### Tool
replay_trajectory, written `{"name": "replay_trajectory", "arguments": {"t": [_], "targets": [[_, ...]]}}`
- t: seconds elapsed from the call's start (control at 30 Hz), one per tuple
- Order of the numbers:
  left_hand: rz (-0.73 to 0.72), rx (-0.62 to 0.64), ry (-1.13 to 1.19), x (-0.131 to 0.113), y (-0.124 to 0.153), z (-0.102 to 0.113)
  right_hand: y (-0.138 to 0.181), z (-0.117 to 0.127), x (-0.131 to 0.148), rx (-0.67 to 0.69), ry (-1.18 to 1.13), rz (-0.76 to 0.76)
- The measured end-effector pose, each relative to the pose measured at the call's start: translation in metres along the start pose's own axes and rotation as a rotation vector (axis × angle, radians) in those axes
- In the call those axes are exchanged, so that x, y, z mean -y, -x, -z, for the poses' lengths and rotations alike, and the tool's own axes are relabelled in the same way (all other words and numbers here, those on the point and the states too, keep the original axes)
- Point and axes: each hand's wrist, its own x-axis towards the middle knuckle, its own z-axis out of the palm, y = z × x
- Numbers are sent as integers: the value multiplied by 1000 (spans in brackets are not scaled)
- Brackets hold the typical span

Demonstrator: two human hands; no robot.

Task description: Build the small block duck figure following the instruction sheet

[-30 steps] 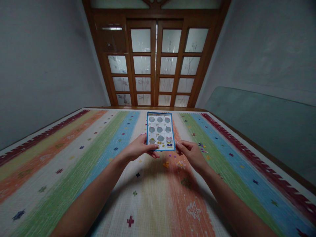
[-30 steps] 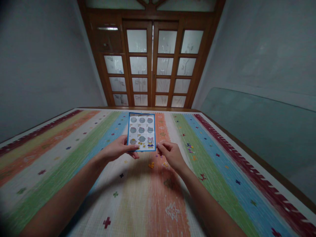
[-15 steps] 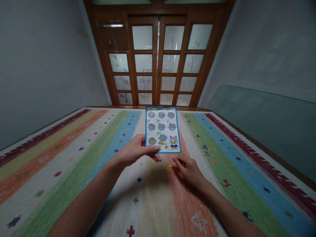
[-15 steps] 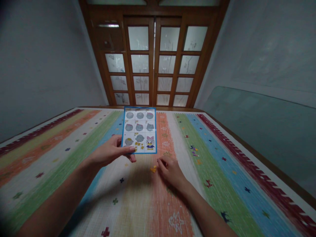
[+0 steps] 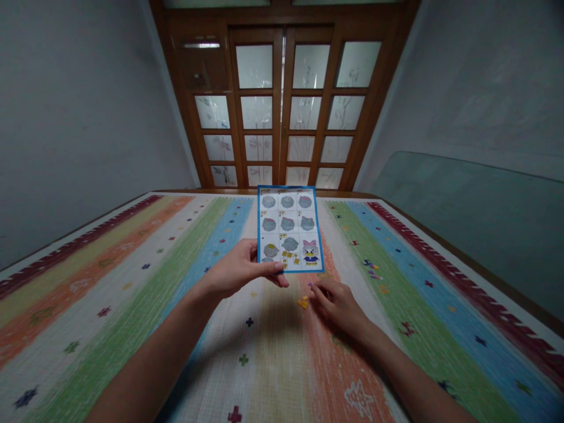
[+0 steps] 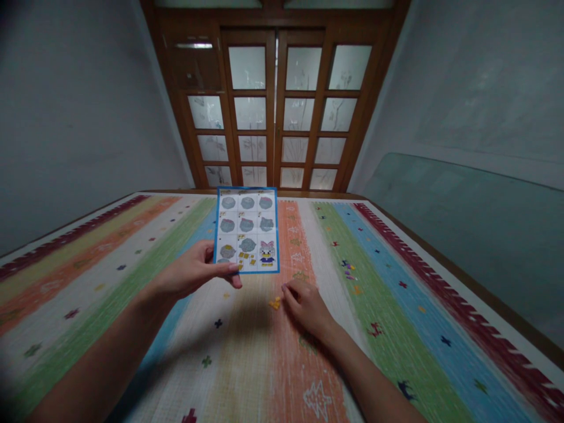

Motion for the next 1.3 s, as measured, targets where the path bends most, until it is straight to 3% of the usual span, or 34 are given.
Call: {"name": "replay_trajectory", "arguments": {"t": [1.3], "targets": [[-47,13,-147,-12,10,-6,0,1,4,29,1,-9]]}}
